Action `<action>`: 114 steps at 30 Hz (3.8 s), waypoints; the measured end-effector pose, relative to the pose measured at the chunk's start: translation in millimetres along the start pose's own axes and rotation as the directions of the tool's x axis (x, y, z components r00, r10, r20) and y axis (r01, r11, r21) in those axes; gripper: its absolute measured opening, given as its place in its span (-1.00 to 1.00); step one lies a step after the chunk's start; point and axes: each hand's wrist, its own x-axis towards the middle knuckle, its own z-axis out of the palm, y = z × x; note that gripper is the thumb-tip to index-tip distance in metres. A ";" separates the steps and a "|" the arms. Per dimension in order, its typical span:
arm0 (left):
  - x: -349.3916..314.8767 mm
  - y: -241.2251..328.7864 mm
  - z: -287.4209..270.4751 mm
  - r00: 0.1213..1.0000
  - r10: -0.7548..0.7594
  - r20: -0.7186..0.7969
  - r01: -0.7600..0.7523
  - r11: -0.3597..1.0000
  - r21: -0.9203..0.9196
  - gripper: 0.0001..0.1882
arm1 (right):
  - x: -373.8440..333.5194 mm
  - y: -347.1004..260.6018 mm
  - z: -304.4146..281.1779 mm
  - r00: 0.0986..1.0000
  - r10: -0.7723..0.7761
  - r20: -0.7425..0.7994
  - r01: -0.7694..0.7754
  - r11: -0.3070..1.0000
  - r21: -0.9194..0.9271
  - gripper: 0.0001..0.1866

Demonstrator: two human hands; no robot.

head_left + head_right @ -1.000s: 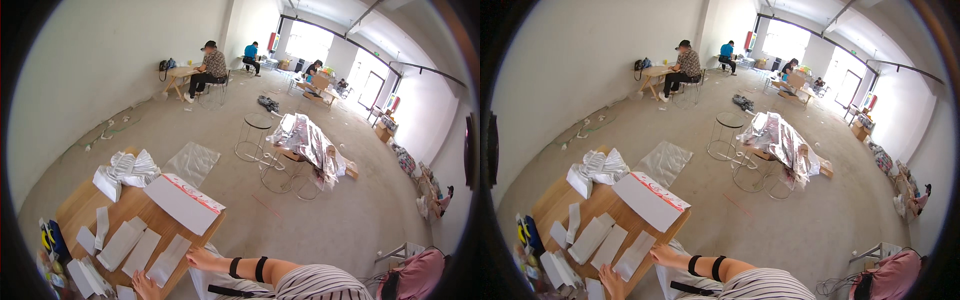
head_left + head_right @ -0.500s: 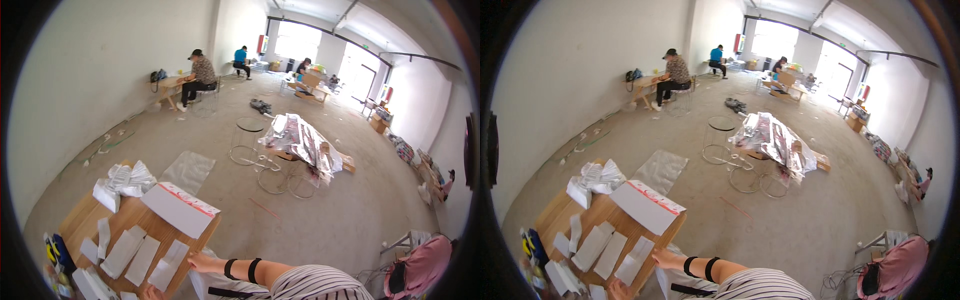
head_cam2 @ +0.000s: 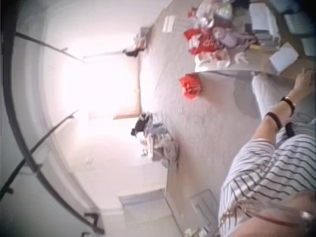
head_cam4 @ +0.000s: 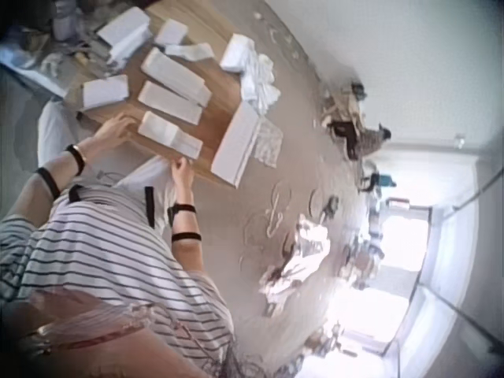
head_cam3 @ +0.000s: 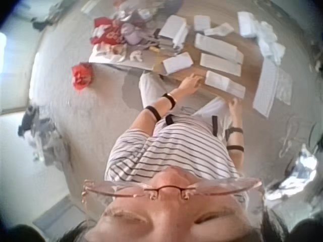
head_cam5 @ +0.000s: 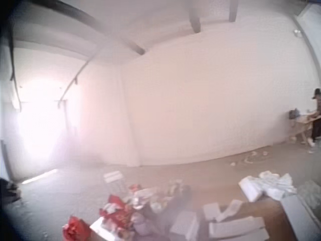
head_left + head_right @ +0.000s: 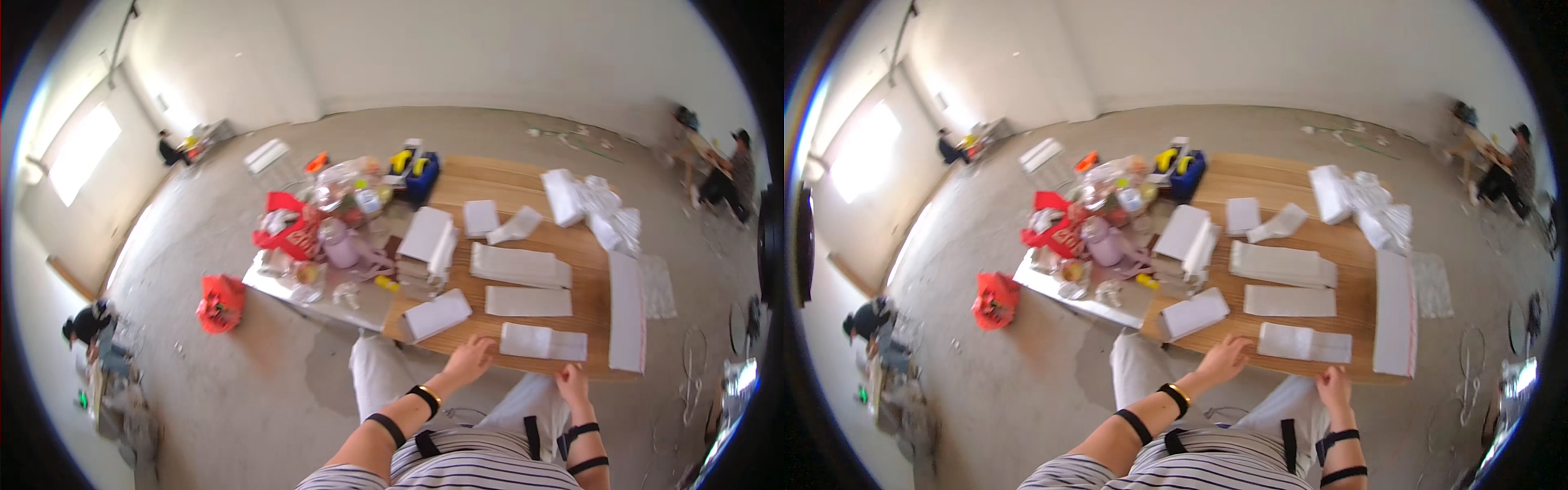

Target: Folding and preparing paper or plastic packaging materials.

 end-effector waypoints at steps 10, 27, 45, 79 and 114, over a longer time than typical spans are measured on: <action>-0.1 -4.1 1.1 0.997 -0.079 0.016 0.080 0.995 -0.065 -0.70 | 7.3 9.6 -0.4 0.997 -0.071 0.027 0.070 0.996 0.046 -0.69; 26.6 21.1 -8.7 0.984 -0.177 -0.034 0.174 0.982 -0.075 -0.83 | 3.8 19.7 -11.4 0.997 -0.005 0.075 0.008 0.999 -0.034 -0.75; 168.3 30.2 24.5 0.995 0.058 0.076 -0.065 0.993 0.100 -0.78 | -5.5 -22.3 -19.6 0.988 0.110 0.110 -0.120 0.989 0.092 -0.72; 221.8 20.3 13.5 0.959 -0.197 0.203 0.176 0.978 0.116 -0.82 | -7.4 -35.6 -29.9 0.998 0.056 0.016 -0.058 0.989 0.135 -0.74; 99.3 59.2 -163.9 0.901 0.132 -0.412 -0.070 0.984 0.162 -0.96 | 121.1 -198.9 -10.8 0.993 0.078 -0.089 0.001 0.751 0.660 -0.79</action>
